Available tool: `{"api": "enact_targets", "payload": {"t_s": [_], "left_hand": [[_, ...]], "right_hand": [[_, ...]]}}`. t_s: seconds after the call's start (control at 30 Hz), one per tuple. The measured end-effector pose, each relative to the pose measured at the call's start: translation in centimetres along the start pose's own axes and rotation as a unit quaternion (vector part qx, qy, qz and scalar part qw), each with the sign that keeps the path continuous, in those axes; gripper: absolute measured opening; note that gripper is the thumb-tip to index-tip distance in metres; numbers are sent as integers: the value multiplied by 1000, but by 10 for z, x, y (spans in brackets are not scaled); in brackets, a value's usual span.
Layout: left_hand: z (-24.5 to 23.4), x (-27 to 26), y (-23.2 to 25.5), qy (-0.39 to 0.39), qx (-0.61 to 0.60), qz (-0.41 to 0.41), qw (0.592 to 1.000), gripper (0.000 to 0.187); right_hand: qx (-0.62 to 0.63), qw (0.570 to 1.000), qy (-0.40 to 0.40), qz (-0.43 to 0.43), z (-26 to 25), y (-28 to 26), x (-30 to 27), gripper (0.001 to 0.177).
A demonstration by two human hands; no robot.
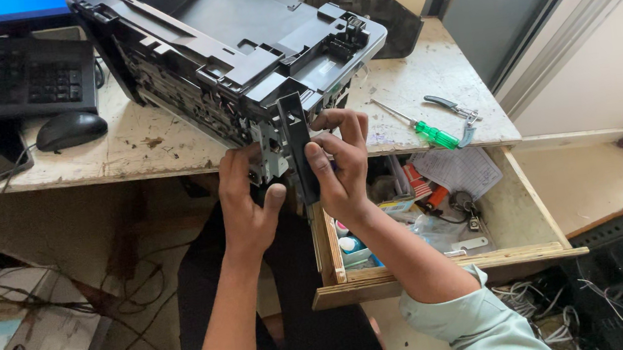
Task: The person uses a screwdriver to remove screws from the side of a disassembled printer, then detaches a black plastic component. They continue to manipulate internal parts and reattach the component, working on the printer's internal mechanism.
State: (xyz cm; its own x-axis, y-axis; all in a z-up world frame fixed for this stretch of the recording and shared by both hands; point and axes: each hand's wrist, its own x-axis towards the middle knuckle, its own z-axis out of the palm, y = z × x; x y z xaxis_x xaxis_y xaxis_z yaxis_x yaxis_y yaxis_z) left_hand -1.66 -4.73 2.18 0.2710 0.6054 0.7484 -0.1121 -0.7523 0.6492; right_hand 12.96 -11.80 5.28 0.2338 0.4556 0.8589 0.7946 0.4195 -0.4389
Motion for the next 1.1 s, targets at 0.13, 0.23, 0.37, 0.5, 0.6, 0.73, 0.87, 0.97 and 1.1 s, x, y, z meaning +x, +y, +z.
{"api": "enact_targets", "payload": {"t_s": [0.13, 0.23, 0.37, 0.5, 0.6, 0.73, 0.87, 0.97, 1.1], "left_hand": [[0, 3, 3, 1, 13, 6, 1000, 73], [2, 4, 3, 2, 17, 2, 1000, 56], [3, 5, 3, 18, 10, -16, 1000, 34], [4, 7, 3, 22, 14, -5, 1000, 19], [5, 6, 2, 18, -22, -97, 995, 19], [2, 6, -3, 10, -21, -35, 999, 21], [1, 3, -9, 6, -33, -13, 999, 25], [2, 2, -11, 1, -71, -13, 997, 24], [1, 0, -12, -5, -79, -9, 997, 21]], "right_hand": [[0, 1000, 9, -2, 2, 0, 1, 21], [-12, 1000, 19, -17, 3, 0, 4, 16], [-34, 999, 11, -40, 0, -4, 6, 12], [-76, 995, 9, -58, 1, -10, 6, 17], [-94, 992, 2, -86, 1, -11, 6, 21], [-106, 989, -9, -98, 2, -12, 6, 20], [-140, 985, -6, -105, 5, -13, 4, 20], [-163, 982, -10, -98, 7, -15, 3, 20], [-167, 983, -19, -77, 9, -17, 2, 21]]}}
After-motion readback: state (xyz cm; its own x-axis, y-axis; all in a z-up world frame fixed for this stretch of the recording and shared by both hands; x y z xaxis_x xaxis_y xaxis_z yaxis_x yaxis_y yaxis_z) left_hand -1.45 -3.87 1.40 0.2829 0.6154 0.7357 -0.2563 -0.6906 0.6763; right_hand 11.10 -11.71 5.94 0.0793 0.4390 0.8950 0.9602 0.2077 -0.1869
